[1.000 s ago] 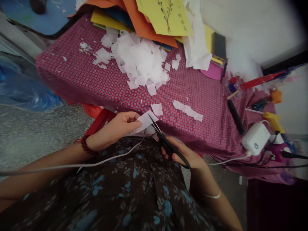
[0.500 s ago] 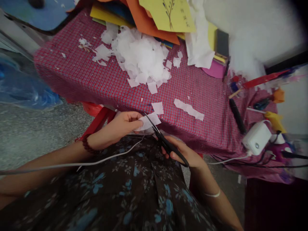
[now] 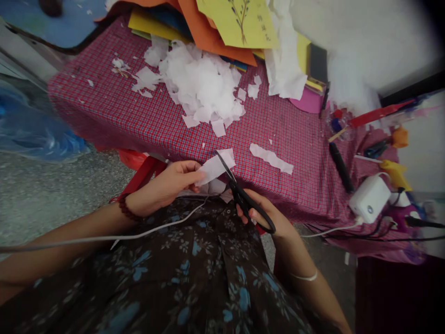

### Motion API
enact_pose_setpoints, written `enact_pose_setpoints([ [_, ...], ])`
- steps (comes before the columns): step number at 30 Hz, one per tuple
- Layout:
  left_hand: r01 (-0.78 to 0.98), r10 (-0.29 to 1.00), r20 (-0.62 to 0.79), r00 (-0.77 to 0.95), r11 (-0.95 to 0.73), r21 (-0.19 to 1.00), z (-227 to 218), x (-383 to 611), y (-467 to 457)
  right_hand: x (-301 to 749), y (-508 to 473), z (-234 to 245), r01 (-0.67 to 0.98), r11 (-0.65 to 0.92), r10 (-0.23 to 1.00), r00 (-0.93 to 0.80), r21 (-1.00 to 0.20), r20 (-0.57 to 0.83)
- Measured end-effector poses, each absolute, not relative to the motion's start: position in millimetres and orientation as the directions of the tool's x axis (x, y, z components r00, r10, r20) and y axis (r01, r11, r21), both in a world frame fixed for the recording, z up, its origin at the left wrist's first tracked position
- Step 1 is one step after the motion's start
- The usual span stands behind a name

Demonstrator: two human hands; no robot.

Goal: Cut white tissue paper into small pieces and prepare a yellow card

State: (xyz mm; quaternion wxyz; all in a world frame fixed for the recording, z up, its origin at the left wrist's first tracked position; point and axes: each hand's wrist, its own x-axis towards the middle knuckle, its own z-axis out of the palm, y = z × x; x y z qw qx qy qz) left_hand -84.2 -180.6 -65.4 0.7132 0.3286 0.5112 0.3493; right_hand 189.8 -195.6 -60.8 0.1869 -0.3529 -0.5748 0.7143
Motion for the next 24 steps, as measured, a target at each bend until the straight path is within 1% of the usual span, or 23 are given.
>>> enact_pose_setpoints([
  [5,-0.175,0.848,-0.493,0.195,0.525,0.833,-67.6,-83.8,-179.6,190.5,-195.5,-61.2,0.136,-0.262,0.685,-0.671,-0.955,-0.283],
  [10,-0.171,0.852,-0.502,0.152,0.522,0.835,-66.1,-81.8,-178.9,190.7,-197.8,-66.3,0.154,-0.311,0.711,-0.618,-0.938,-0.337],
  [13,-0.168,0.855,-0.497,0.149,0.517,0.839,-67.5,-80.9,-178.9,189.1,-197.5,-67.0,0.158,-0.299,0.717,-0.614,-0.941,-0.331],
  [15,-0.167,0.856,-0.492,0.157,0.514,0.841,-68.3,-80.1,-179.1,188.4,-196.4,-65.9,0.161,-0.266,0.699,-0.647,-0.950,-0.305],
  [20,-0.204,0.862,-0.485,0.149,0.506,0.838,-66.5,-78.8,-179.3,193.5,-195.8,-60.8,0.160,-0.165,0.606,-0.763,-0.973,-0.228],
  [24,-0.303,0.893,-0.434,0.115,0.448,0.841,-65.0,-81.3,-178.5,204.2,-201.6,-61.3,0.191,-0.179,0.582,-0.770,-0.965,-0.260],
])
